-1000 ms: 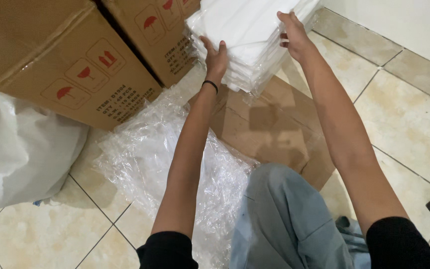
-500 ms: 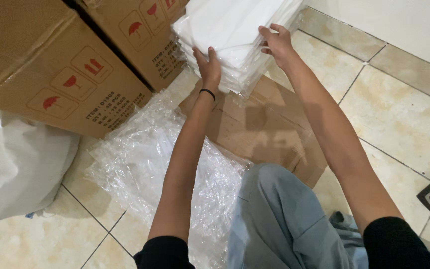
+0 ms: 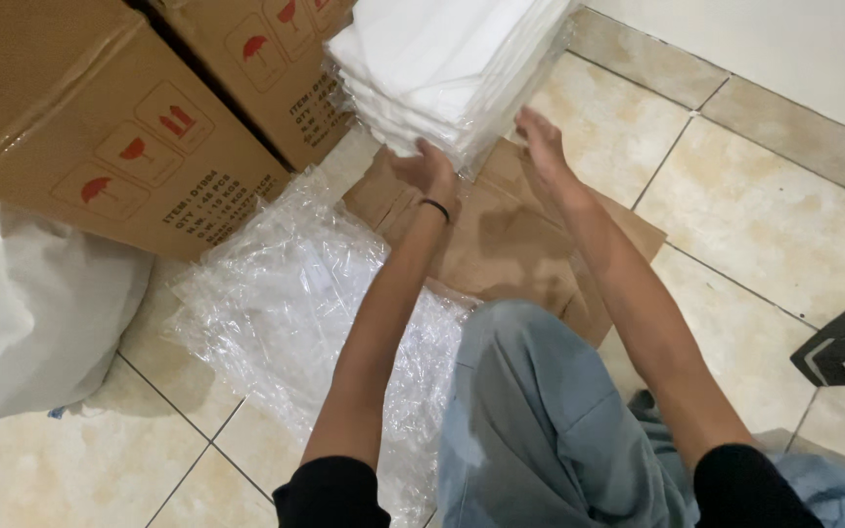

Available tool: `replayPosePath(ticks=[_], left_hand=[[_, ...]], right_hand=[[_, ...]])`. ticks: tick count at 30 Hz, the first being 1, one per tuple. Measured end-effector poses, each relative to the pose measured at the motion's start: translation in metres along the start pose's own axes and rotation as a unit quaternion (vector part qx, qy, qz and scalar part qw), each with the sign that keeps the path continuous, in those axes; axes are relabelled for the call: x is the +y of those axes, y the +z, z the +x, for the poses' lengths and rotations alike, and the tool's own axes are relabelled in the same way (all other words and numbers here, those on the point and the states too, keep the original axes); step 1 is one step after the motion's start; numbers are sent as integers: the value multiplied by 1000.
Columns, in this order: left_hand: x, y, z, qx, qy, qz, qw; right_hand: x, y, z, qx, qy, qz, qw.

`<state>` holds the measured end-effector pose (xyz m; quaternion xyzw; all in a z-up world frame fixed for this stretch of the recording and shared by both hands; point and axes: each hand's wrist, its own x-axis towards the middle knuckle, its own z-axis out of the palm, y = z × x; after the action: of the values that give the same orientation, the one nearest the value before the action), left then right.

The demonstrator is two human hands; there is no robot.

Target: The person sits on the floor and repeatedly folds white non-woven bags, aligning edges and pressing them flat. The person stacks the folded bags into a pile and occasionally moves the stack to the side.

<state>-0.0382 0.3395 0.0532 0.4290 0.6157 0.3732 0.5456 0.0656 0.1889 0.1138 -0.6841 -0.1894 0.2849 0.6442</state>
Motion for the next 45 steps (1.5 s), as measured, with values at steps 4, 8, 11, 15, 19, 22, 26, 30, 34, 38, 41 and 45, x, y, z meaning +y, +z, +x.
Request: replayPosePath(ticks=[4, 8, 11, 15, 19, 22, 26, 30, 34, 38, 41, 45], left_hand=[[-74, 19, -86, -241, -79, -51, 966], [-62, 9, -177, -508, -62, 100, 853], [-51, 2, -204, -598, 96, 396, 690], [-86, 22, -223, -486, 289, 620, 545], [-154, 60, -255, -496, 301, 602, 549], [-195, 63, -305, -574, 305, 521, 554], [-211, 47, -374, -541, 451, 475, 527], [-186, 20, -429, -622, 411, 416, 521], [-195, 18, -432, -672, 428, 386, 464], [-182, 11, -427, -691, 366, 354, 513], [-180, 10, -427, -697, 316, 311, 563], [-185, 29, -430, -671, 322, 328, 583]], right_hand=[[72, -56, -50, -21, 77, -58, 995], [111, -121, -122, -80, 99, -25, 992], [104, -163, -188, -55, 137, -55, 987], [86, -221, -250, -2, 157, -40, 987], [85, -271, -288, 25, 161, -61, 985], [106, -310, -306, 39, 146, -106, 983], [178, -369, -324, 99, 105, -193, 971], [147, -355, -355, 182, 92, -262, 943], [129, -334, -353, 193, 49, -235, 951], [127, -328, -357, 144, 35, -290, 945], [143, -338, -355, 131, 26, -308, 942], [105, -334, -366, 94, 60, -213, 971]])
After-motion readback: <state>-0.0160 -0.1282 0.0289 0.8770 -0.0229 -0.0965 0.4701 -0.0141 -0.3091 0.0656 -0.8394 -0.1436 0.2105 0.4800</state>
